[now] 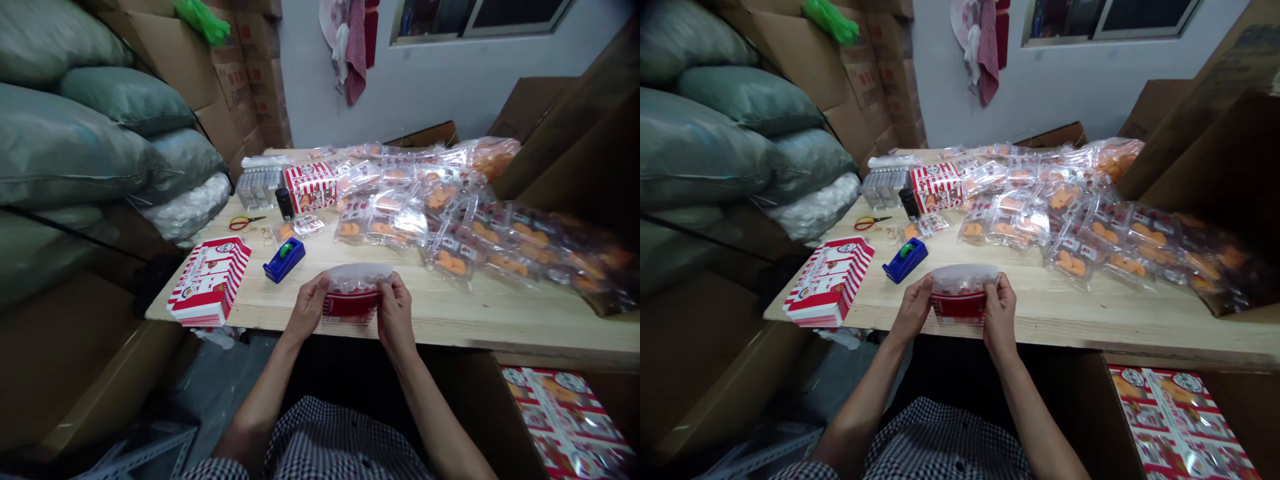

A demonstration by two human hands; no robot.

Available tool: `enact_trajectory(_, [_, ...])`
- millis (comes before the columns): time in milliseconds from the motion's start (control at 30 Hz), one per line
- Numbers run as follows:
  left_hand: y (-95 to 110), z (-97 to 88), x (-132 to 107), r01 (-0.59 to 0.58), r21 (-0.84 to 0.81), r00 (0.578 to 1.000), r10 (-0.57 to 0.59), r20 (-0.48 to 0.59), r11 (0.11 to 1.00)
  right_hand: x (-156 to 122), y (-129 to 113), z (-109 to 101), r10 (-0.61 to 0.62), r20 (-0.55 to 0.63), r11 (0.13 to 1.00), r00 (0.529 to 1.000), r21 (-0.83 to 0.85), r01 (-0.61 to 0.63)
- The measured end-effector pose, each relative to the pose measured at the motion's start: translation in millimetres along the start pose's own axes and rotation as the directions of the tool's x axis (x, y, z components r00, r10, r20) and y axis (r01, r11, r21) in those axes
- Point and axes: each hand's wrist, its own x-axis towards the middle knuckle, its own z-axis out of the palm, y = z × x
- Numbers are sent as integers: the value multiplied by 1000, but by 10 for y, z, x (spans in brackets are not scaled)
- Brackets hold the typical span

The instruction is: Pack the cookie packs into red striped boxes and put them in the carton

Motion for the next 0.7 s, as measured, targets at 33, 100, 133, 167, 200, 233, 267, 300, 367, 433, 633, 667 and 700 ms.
enact_trajectory(33, [-3,-3,5,1,0,1000,-1,3,1000,-25,-9,-2,8,-3,1000,1000,22,-8])
enact_trajectory(100, [-11,-11,29,22,-30,1000,-22,7,999,-62,-37,-8,39,9,996,999,76,-39])
enact_trajectory(133, [-14,-16,44,39,-59,999,-38,11,998,-73,-52,-11,60,21,993,998,98,-62])
enact_trajectory(167, [-14,-22,60,58,-88,998,-57,18,994,-78,-66,-14,81,34,991,996,108,-84])
enact_trajectory(200, [-12,-29,75,78,-111,997,-76,25,991,-78,-77,-17,98,44,989,994,107,-103])
enact_trajectory(233, [-7,-37,90,95,-121,995,-92,31,988,-74,-83,-21,107,49,989,993,95,-112])
enact_trajectory(267, [1,-46,103,108,-117,994,-105,35,987,-68,-84,-26,106,46,991,993,75,-109])
enact_trajectory(300, [11,-56,115,118,-99,993,-115,39,988,-58,-81,-31,96,39,994,995,49,-98])
enact_trajectory(367, [34,-79,138,127,-39,991,-125,53,991,-33,-67,-43,54,21,999,998,2,-54])
enact_trajectory(433, [55,-99,160,123,19,990,-124,66,992,0,-56,-53,20,11,1000,1000,-22,-20])
enact_trajectory(633, [43,-104,233,133,39,990,-134,37,990,79,-93,-114,83,116,997,990,-9,-82])
enact_trajectory(667, [28,-92,245,131,20,991,-132,30,991,81,-101,-131,118,149,992,982,15,-121])
enact_trajectory(700, [12,-74,253,119,1,993,-119,19,993,80,-109,-146,151,175,986,973,48,-162])
